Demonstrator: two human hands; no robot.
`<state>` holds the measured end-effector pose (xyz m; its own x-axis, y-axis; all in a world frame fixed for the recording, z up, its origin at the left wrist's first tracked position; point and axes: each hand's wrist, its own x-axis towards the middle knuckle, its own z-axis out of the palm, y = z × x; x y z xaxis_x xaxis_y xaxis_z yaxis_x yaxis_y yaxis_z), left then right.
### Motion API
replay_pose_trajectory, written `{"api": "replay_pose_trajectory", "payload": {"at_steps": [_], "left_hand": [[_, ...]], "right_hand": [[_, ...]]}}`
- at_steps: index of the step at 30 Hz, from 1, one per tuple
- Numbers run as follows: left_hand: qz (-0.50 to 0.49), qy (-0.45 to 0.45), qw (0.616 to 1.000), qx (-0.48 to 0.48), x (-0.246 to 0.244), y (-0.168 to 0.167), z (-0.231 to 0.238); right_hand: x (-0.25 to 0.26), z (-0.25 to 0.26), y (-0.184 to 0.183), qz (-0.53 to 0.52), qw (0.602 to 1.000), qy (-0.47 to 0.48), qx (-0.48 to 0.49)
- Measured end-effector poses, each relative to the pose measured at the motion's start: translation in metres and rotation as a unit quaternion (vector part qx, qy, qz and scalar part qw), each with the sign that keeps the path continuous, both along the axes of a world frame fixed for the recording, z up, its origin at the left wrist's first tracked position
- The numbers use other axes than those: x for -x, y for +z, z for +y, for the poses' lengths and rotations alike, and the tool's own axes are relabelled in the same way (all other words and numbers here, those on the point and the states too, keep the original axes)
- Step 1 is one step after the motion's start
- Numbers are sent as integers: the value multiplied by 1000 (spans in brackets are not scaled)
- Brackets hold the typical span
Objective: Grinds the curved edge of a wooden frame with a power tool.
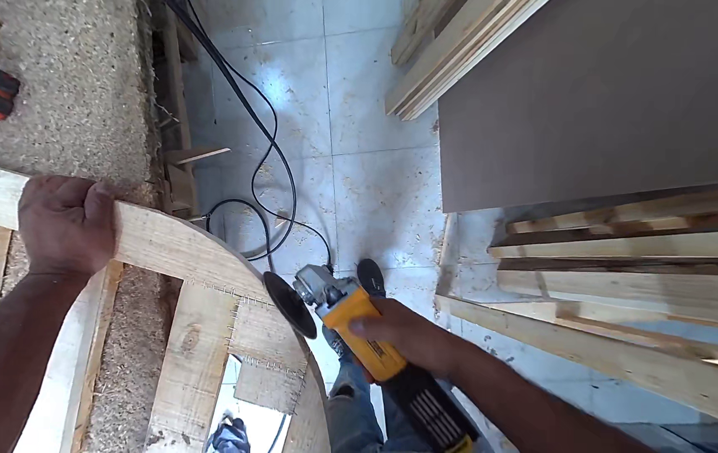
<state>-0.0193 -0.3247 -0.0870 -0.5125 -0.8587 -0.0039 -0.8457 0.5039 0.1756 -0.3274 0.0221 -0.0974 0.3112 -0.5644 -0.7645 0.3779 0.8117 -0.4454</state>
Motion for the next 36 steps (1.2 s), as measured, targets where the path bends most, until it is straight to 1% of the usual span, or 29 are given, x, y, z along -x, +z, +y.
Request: {"api": "replay_pose_trajectory", "payload": {"at_steps": [2, 6, 8, 9, 13, 14, 18, 19, 20, 24, 26, 29, 30, 34, 36], "left_hand": [[5, -1, 1000, 2, 0, 0, 1], [3, 3, 1000, -5, 0, -1, -1], [0, 3, 1000, -3, -3, -2, -1], [1, 2, 1000, -2, -2, -1, -2], [-9, 15, 1000, -7, 0, 0, 0], [-8, 15, 1000, -8, 0, 1, 0], [5, -2, 1000, -19, -5, -4, -6], [4, -1, 1000, -19, -5, -4, -6], [-1, 3, 1000, -20, -5, -3, -5], [-4, 16, 1000, -20, 0, 0, -1], [-5, 16, 1000, -21, 0, 1, -1], [0, 11, 1000, -21, -3, -2, -5], [1, 12, 1000, -23, -4, -3, -5], [-3, 16, 1000, -23, -2, -1, -3], [-6, 19, 1000, -24, 0, 0, -2]], "right_hand": [[3, 6, -15, -61, 998, -5, -26], [-3, 81, -18, -122, 991, -19, -58], [-9, 101, -19, -133, 988, -22, -69], [-11, 98, -21, -134, 988, -28, -66], [-10, 48, -31, -113, 992, -50, -5], [-9, 48, -34, -107, 993, -45, -5], [-18, 98, -29, -89, 994, -35, -48], [-21, 103, -29, -86, 994, -39, -50], [-23, 100, -28, -80, 995, -44, -47], [-18, 61, -30, -45, 998, -48, 5], [-21, 71, -29, -44, 998, -52, 10], [-26, 99, -28, -34, 998, -52, -13], [-26, 100, -29, -31, 998, -51, -14], [-26, 78, -36, -16, 998, -52, 14], [-35, 93, -35, -41, 996, -79, 16]]}}
